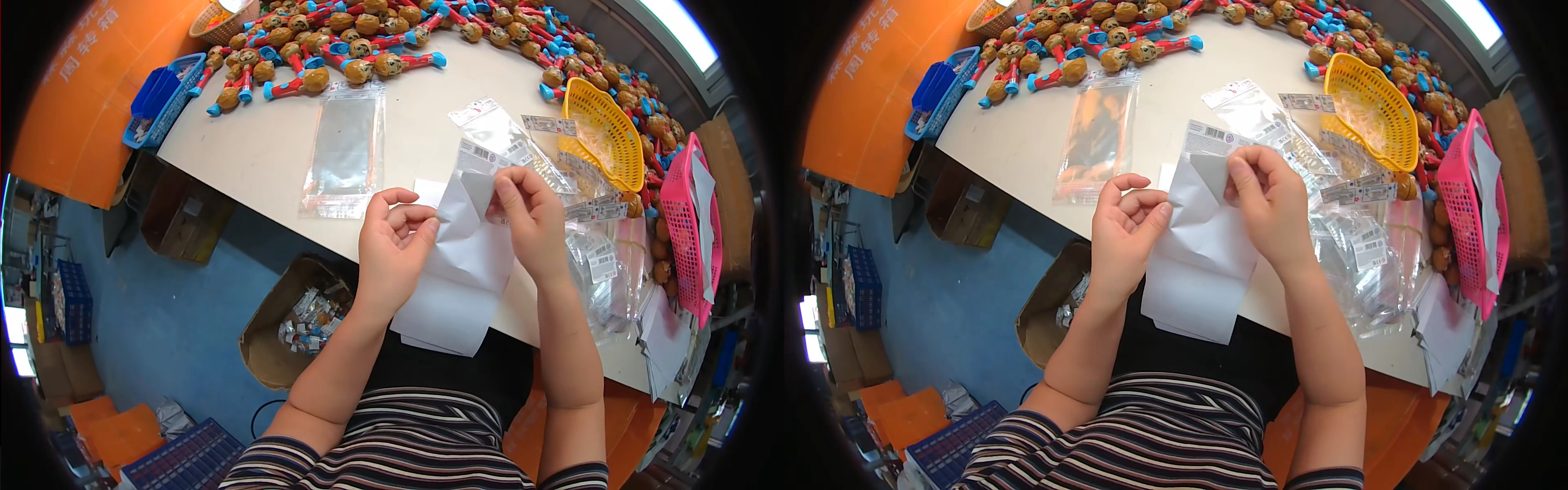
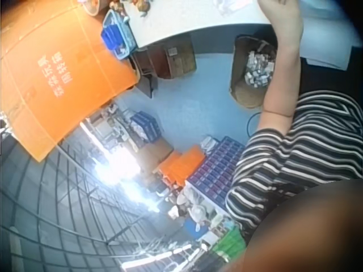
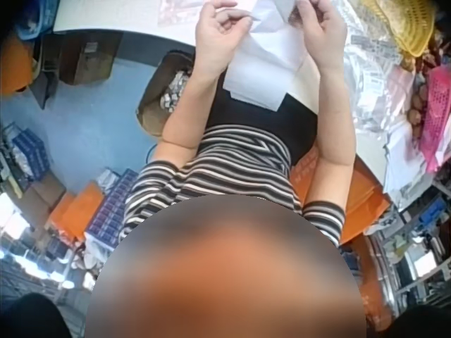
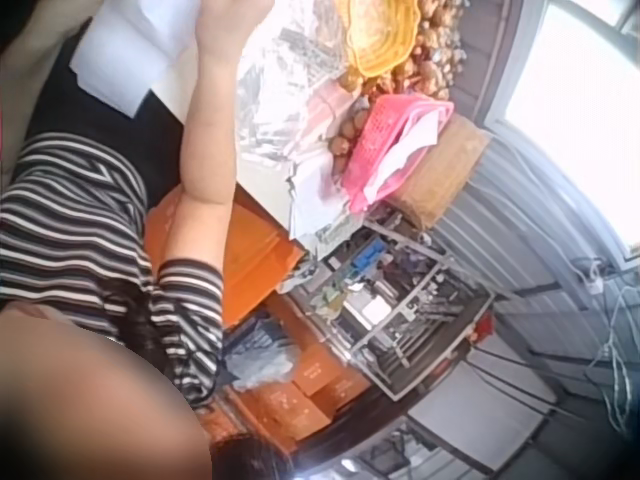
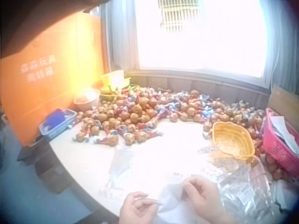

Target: Sticking identification labels onto individual transparent plastic bags at a workstation.

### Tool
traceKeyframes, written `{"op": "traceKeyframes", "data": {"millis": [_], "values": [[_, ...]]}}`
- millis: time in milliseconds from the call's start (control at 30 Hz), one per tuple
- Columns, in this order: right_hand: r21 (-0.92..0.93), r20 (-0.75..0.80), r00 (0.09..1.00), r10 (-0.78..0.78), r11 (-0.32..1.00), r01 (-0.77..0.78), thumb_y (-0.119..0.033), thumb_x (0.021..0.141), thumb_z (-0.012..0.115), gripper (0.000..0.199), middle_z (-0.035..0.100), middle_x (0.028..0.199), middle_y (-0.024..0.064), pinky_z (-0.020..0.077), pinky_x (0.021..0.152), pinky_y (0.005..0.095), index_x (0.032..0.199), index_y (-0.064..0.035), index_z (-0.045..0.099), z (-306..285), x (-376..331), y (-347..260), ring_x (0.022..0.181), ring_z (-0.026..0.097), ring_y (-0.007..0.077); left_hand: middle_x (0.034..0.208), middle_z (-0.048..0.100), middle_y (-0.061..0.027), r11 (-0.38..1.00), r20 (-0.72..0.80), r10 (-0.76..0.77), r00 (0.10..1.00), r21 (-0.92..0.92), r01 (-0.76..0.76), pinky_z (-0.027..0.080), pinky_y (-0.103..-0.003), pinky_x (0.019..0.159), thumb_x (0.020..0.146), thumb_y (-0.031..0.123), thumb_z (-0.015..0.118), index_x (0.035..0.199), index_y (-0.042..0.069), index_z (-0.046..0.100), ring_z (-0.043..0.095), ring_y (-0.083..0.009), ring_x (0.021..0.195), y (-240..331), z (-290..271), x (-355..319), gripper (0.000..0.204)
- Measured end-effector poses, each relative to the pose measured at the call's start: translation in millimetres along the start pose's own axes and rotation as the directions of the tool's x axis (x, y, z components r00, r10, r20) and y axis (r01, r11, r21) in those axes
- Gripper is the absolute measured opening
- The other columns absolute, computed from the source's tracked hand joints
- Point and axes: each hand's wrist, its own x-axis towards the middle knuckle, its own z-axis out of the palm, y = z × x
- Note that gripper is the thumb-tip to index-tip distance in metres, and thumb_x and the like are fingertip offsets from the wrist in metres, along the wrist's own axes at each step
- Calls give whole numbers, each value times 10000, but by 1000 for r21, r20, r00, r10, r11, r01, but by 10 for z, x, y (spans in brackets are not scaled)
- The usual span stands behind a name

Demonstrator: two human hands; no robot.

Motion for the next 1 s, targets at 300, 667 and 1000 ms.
{"op": "traceKeyframes", "data": {"millis": [300,667,1000], "values": [[347,-316,944,95,938,22,-170,1024,525,197,667,989,62,556,779,290,1093,-3,606,-350,36,79,889,648,140,1044,615,-137,994,-137,-58,989,-97,45,500,-236,855,900,-66,615,1143,-11,426,608,-132,968,-112,-20,46,313],[430,-774,630,60,780,454,-129,1011,523,279,614,1220,132,499,998,355,1247,18,552,-1013,-62,-314,1137,598,222,1115,585,-168,910,-201,144,969,411,-50,520,-287,856,903,-56,588,1229,-16,415,620,-209,990,-393,67,263,371],[437,-666,746,13,818,375,-197,1033,476,386,559,1348,138,474,1025,416,1368,-7,484,-730,-619,-348,1223,561,249,1236,540,-233,140,-230,626,745,973,183,429,-467,1002,768,167,783,1307,50,492,516,-389,1170,370,-761,785,624]]}}
